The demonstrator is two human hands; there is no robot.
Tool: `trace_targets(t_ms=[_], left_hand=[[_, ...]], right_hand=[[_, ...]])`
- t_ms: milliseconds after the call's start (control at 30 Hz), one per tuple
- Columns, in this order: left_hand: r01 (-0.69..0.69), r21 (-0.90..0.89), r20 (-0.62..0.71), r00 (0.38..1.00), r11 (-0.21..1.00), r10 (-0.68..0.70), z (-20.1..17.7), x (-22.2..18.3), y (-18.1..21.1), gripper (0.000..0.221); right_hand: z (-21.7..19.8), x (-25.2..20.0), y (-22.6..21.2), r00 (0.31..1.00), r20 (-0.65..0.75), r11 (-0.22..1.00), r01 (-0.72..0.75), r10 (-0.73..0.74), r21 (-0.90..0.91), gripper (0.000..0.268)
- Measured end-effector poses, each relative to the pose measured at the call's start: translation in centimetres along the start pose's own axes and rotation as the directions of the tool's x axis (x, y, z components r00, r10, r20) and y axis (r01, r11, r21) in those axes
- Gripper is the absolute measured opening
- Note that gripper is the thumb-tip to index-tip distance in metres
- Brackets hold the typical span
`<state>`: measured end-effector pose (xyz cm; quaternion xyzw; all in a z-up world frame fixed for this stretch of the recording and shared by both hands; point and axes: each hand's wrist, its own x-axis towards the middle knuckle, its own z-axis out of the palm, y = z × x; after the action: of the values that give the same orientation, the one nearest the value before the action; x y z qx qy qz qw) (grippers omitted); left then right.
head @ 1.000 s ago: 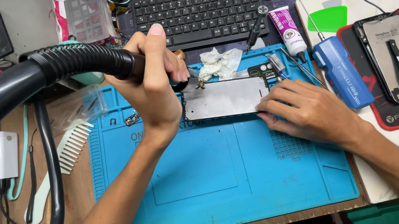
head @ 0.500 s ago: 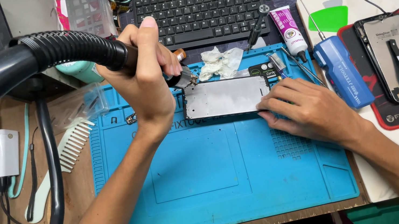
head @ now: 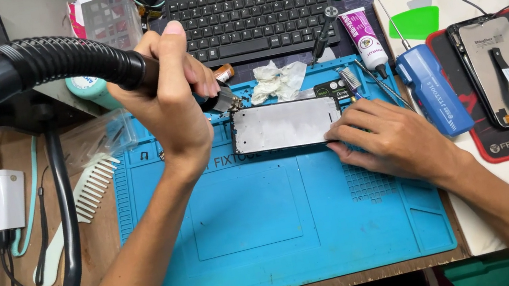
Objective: Disassembling a mobile phone using a heat gun to loosen adhesive and an electric screwdriver to remove internal parts.
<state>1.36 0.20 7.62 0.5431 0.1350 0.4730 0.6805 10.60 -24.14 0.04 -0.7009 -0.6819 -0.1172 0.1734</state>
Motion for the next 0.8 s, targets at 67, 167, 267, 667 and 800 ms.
trace_targets(t_ms=[67, 167, 267, 667, 800], left_hand=[[0.002, -0.002, -0.01, 1.0, 1.0, -0.002, 0.0, 0.0, 0.1, 0.043], [0.004, -0.013, -0.029, 1.0, 1.0, -0.004, -0.1, 0.3, 0.3, 0.043], [-0.001, -0.032, -0.037, 0.999, 0.999, 0.0, -0.1, 0.6, 0.5, 0.042], [0.049, -0.058, 0.04, 0.998, 0.997, -0.047, 0.4, -0.5, 0.5, 0.042], [0.037, -0.098, 0.07, 0.997, 0.994, -0.03, 0.4, -0.7, 0.3, 0.042]], right_hand=[[0.1, -0.2, 0.1, 1.0, 0.014, 1.0, 0.001, -0.001, 0.004, 0.009], [0.9, -0.7, 0.4, 0.999, 0.048, 1.0, 0.011, -0.012, 0.025, 0.01], [1.0, -0.6, 0.4, 0.998, 0.061, 0.999, 0.009, -0.011, 0.035, 0.01], [0.9, 0.0, 1.1, 0.987, 0.071, 0.99, -0.142, 0.142, -0.004, 0.055], [1.8, -1.2, 2.8, 0.984, 0.149, 0.995, -0.096, 0.099, -0.021, 0.063]])
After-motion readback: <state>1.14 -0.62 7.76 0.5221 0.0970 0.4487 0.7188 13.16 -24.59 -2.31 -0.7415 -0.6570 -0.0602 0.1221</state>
